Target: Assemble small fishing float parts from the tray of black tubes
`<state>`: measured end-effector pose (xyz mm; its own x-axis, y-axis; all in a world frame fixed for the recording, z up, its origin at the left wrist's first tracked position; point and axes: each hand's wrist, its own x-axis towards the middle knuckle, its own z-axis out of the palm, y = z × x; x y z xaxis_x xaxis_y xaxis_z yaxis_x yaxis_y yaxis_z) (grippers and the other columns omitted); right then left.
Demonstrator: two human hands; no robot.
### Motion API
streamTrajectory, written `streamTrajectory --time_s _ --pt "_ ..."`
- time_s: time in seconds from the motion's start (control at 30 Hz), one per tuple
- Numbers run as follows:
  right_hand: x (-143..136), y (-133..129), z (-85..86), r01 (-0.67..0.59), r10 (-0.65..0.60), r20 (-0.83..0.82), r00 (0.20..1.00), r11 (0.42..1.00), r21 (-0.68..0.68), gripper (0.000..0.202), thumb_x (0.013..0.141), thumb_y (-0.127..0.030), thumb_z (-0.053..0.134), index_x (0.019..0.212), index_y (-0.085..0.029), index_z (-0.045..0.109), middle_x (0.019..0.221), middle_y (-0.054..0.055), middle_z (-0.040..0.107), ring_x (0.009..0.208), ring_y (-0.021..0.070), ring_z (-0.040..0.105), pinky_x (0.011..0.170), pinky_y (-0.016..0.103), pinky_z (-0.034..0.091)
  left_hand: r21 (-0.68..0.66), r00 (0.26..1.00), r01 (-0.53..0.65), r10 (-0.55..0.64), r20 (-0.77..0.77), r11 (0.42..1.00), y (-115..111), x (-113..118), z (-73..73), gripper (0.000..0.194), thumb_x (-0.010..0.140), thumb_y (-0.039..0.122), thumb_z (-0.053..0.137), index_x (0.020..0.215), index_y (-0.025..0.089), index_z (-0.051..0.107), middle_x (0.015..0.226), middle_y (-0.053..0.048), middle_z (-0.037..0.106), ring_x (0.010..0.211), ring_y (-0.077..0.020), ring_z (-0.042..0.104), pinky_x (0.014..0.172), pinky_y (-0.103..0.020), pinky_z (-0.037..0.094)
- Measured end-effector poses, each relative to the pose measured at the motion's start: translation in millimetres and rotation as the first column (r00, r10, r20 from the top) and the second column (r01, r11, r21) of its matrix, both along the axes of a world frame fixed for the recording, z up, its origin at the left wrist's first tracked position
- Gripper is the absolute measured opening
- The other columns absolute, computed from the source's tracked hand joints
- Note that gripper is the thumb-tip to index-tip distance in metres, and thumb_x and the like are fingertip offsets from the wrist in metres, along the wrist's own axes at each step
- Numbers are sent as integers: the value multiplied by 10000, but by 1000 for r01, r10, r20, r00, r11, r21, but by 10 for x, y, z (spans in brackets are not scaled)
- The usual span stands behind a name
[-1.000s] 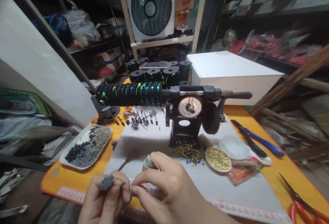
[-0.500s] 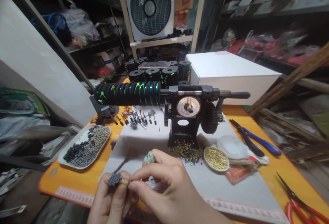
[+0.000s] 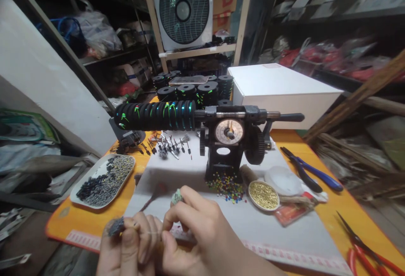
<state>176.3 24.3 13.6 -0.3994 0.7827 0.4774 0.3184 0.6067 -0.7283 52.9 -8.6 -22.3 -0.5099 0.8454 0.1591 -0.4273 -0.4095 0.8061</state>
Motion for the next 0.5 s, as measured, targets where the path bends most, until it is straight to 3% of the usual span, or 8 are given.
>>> streamTrajectory --time_s 0.1,0.17,0.3,0.37,0.5 --pt "31 37 27 -24 24 -8 1000 999 43 130 810 -85 526 765 -183 599 689 -13 451 579 118 472 494 225 381 75 996 -34 41 -84 997 35 -103 39 330 947 318 562 651 217 457 488 84 356 427 -96 308 452 -223 316" --pt "54 54 55 -49 49 17 999 998 47 135 866 -102 523 828 -178 629 693 0 489 605 131 488 519 232 411 51 991 -16 22 -132 999 30 -168 60 305 951 335 559 676 223 485 508 78 412 442 -102 367 467 -229 343" --pt "79 75 60 -98 88 90 992 989 110 167 897 -74 524 902 -154 670 731 34 546 671 151 529 558 229 441 -116 972 -76 48 -231 990 -22 -231 74 144 914 399 625 885 260 651 825 30 686 750 -142 626 716 -234 484" --pt "75 95 26 -101 81 129 988 982 157 185 912 -67 524 912 -145 692 746 48 553 688 158 538 569 227 449 -121 968 -97 66 -241 988 -37 -238 77 109 907 381 640 904 274 662 924 36 707 908 -159 650 832 -234 478" --pt "65 135 -24 -75 47 130 990 972 223 231 933 -65 499 872 -137 710 700 42 539 637 154 518 532 231 418 -66 969 -51 34 -244 997 -27 -256 73 195 948 307 584 760 258 575 705 52 634 920 -161 640 862 -235 458"
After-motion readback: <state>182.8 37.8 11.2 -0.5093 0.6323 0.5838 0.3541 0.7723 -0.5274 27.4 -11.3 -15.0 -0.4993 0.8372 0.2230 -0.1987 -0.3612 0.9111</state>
